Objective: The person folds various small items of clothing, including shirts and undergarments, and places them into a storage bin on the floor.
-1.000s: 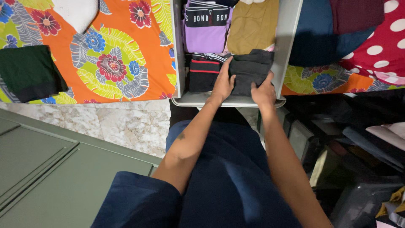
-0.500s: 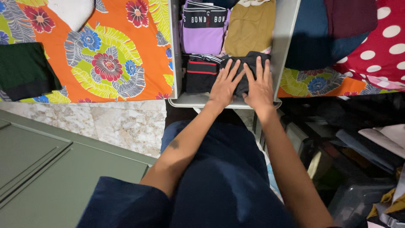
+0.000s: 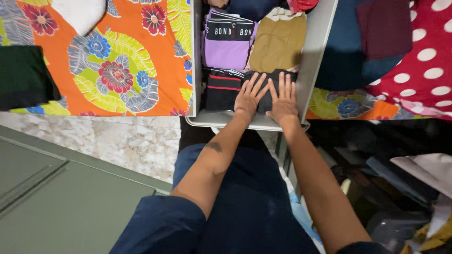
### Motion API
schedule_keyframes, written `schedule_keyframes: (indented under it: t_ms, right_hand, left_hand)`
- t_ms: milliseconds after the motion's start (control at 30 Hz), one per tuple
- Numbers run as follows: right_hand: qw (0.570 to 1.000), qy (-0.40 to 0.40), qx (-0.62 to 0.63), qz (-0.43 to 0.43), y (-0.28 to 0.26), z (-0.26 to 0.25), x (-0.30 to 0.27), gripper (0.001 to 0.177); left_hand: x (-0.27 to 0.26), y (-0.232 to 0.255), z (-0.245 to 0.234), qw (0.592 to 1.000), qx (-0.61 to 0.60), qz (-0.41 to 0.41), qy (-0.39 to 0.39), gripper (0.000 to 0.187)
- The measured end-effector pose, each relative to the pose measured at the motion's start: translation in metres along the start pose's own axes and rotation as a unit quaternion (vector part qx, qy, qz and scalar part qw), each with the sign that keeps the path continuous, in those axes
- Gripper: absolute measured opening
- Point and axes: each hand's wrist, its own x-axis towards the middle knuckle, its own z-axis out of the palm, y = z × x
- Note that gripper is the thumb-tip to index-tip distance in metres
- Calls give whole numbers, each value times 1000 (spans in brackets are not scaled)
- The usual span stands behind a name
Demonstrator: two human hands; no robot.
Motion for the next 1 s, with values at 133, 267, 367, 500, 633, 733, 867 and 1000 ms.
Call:
schedule_keyframes:
  t_ms: [133,267,367,500,633,733,867,1000]
  right_hand:
    - [994,-64,-78,35,-12,-9,10,137]
    - [997,-9,-35,62,-24,-25,-1,120]
    - [994,99,-39,7,-46,-50,-24,87]
    - [952,220,85,-194,-121,-89,-44,47]
    - [908,173,177,-338,-227,-132,-42,27]
    - [873,156,230,-401,-312,-149,-24,23]
    - [881,99,244,-394,-427,-158,21,20]
    - [879,92,264,-387,-549,-158,59,19]
  left_hand:
    - [3,8,-8,999,-17,-23,-40,77]
    - [-36,-9,-54,997,-57,7,46,80]
    - [-96,-40,-90,948,-297,75,82,82]
    - [-196,-108,-89,841,-472,40,262,72]
    - [-296,-187,-75,803,-504,-114,297,66]
    - [-363,-250,-56,759,-522,-196,337,60]
    - [-419,-344,8,648,-591,-312,366,52]
    - [-432,-475,92,488,-688,-313,437,57]
